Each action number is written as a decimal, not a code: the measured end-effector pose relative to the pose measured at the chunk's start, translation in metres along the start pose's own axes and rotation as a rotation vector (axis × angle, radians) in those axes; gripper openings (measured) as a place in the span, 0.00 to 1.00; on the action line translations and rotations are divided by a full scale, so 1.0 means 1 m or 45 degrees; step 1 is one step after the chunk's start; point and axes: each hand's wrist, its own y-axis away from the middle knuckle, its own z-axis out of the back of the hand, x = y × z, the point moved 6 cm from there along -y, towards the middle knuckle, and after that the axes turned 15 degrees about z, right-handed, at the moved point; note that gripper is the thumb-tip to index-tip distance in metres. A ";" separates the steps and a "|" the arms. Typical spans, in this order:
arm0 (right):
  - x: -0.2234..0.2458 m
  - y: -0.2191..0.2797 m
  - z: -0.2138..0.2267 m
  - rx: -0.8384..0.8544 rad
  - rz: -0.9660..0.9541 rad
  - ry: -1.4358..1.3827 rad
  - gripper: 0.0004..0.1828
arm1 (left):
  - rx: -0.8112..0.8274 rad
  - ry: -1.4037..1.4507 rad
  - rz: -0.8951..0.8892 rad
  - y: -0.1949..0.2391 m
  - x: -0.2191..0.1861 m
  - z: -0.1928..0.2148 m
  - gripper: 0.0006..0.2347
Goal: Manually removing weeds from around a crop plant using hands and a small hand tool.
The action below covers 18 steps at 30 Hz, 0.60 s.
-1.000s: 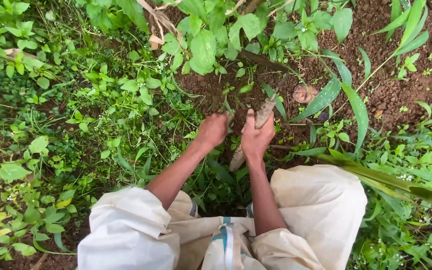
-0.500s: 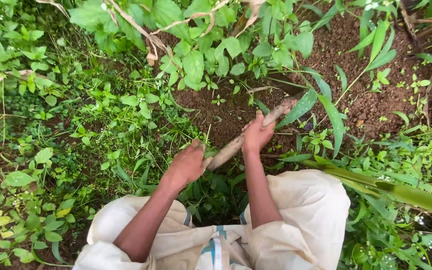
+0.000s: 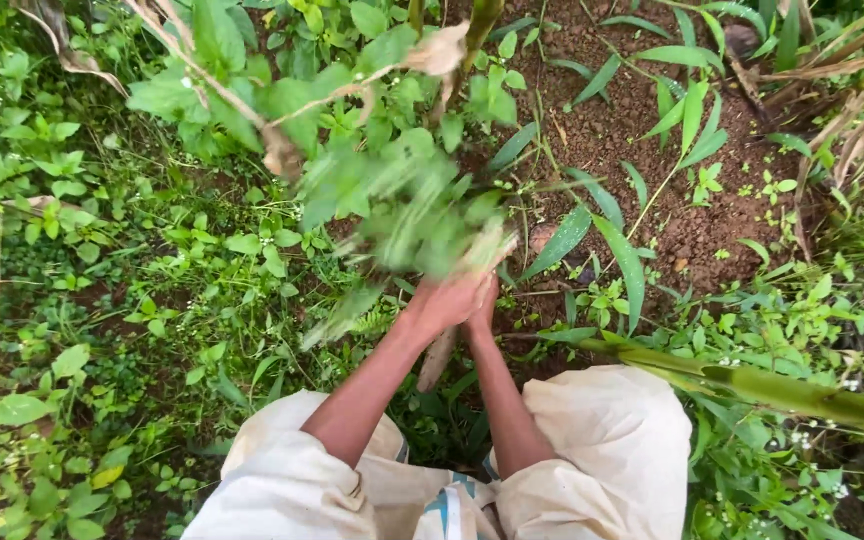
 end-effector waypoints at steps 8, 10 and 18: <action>-0.007 0.017 -0.001 0.071 -0.063 0.186 0.12 | -0.380 -0.060 0.496 -0.023 0.047 0.020 0.26; -0.016 0.025 -0.005 0.038 -0.113 0.146 0.13 | -0.347 -0.068 0.618 -0.016 0.071 0.010 0.25; 0.027 0.031 0.001 -0.068 -0.115 0.141 0.11 | -0.050 0.040 0.791 -0.025 0.160 -0.084 0.29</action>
